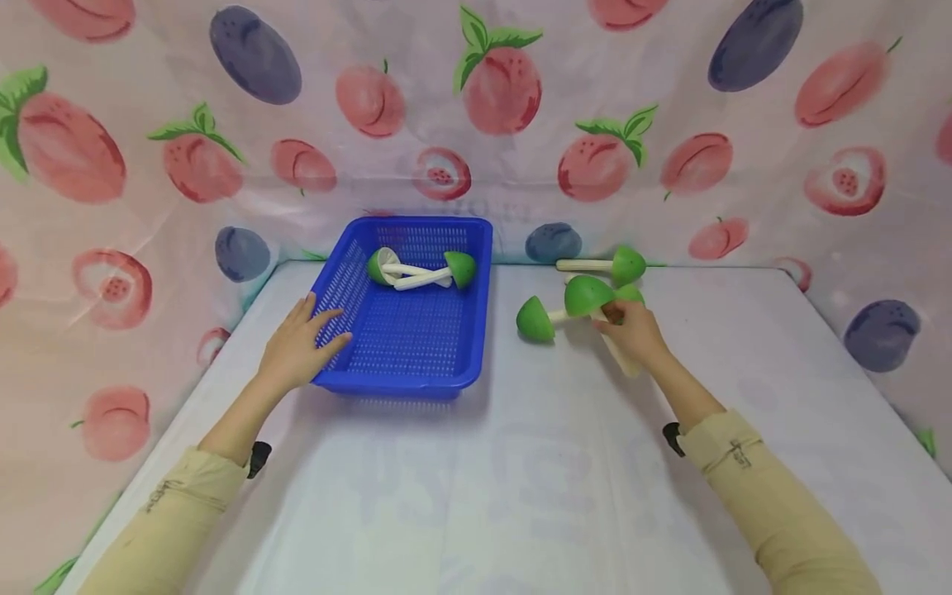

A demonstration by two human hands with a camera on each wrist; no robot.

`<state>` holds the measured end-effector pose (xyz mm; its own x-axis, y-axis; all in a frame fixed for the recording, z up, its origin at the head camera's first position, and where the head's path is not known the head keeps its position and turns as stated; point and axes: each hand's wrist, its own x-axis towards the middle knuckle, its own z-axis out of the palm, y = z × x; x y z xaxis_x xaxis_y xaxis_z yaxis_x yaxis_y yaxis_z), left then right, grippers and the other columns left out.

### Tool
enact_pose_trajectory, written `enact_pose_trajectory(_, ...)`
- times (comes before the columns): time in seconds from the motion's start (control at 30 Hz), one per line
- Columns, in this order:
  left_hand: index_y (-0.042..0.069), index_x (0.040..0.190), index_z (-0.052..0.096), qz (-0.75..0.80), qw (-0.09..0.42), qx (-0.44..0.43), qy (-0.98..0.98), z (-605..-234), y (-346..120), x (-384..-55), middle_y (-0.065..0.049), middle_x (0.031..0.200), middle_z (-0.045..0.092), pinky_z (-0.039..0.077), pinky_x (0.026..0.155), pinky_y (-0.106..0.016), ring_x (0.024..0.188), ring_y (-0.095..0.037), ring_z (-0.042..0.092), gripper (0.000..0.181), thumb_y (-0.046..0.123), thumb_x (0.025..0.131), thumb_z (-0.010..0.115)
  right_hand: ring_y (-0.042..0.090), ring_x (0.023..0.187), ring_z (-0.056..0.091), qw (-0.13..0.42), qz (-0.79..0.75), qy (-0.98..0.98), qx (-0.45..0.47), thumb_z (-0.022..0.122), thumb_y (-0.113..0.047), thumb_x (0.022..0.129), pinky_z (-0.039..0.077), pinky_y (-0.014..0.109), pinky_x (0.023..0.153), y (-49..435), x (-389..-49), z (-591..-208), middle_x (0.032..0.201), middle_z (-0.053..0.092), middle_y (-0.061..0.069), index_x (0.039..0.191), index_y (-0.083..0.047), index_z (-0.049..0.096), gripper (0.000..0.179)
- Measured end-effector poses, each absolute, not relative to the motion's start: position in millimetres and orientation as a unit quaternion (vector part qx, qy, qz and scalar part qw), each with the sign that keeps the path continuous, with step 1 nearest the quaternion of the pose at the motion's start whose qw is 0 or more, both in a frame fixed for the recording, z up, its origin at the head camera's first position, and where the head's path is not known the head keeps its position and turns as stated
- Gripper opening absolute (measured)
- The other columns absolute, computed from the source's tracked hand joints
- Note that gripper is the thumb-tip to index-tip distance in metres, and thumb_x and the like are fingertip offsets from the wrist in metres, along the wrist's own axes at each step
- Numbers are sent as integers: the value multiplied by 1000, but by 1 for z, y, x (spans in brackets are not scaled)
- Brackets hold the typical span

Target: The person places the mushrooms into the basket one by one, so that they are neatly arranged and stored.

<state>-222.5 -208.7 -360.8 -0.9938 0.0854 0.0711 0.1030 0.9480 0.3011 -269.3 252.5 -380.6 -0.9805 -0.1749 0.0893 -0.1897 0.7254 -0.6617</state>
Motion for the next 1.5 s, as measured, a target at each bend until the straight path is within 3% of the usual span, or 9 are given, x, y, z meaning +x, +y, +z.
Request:
enact_pose_trajectory(0.2,6,140,43,-151,27,-46,-987,-358,-213,-223,-30,153,14,19,111,-63,143,-44,10,59,42,94,48,46,103,55,10,374,-922,95,57,-14,93,48,51,88,237,-275,-369,113,56,35,113,15,54,36)
enact_pose_trajectory(0.3,6,140,43,-155,28,-47,-986,-356,-214,-224,-30,153,13,19,111,-64,143,-45,9,58,42,95,48,44,101,56,21,380,-919,104,57,-14,93,49,44,85,230,-280,-360,111,57,34,112,15,55,34)
enact_pose_trajectory(0.43,6,140,43,-155,28,-43,-987,-354,-214,-225,-30,154,13,18,111,-64,143,-45,9,58,41,95,48,41,95,59,38,390,-912,126,60,-11,91,47,21,74,221,-287,-351,105,60,32,109,14,58,30)
enact_pose_trajectory(0.5,7,141,43,-154,26,-42,-987,-356,-214,-224,-30,154,12,18,111,-64,143,-45,9,58,42,95,48,40,92,61,42,389,-911,132,61,-10,91,46,17,71,215,-289,-349,104,62,32,108,13,59,28)
enact_pose_trajectory(0.57,7,141,42,-154,24,-42,-987,-357,-214,-223,-30,153,13,18,110,-64,143,-45,9,59,42,95,48,40,91,62,41,386,-912,134,61,-10,90,49,21,72,209,-291,-347,103,62,31,107,12,60,28)
enact_pose_trajectory(0.7,6,141,42,-157,23,-39,-987,-359,-213,-221,-30,153,13,18,110,-65,143,-45,9,59,42,94,49,40,95,60,22,384,-912,143,59,-12,92,51,42,84,193,-295,-340,107,61,30,108,12,59,29)
enact_pose_trajectory(0.8,6,141,43,-156,23,-39,-987,-361,-213,-220,-30,153,14,20,110,-64,143,-45,10,59,42,94,49,40,99,59,17,386,-910,149,59,-12,92,50,47,89,180,-299,-333,108,61,30,110,12,58,30)
enact_pose_trajectory(1.13,6,141,43,-158,24,-40,-986,-361,-207,-222,-30,153,14,19,111,-63,143,-45,11,60,43,94,49,35,98,59,-14,393,-908,145,59,-16,92,49,37,82,137,-312,-305,113,61,26,118,8,58,35)
enact_pose_trajectory(1.5,7,140,44,-159,29,-42,-986,-362,-210,-227,-27,154,14,19,113,-60,145,-41,9,60,44,94,48,32,99,58,-9,419,-892,170,61,-16,90,50,35,80,84,-323,-278,111,62,23,119,5,60,36)
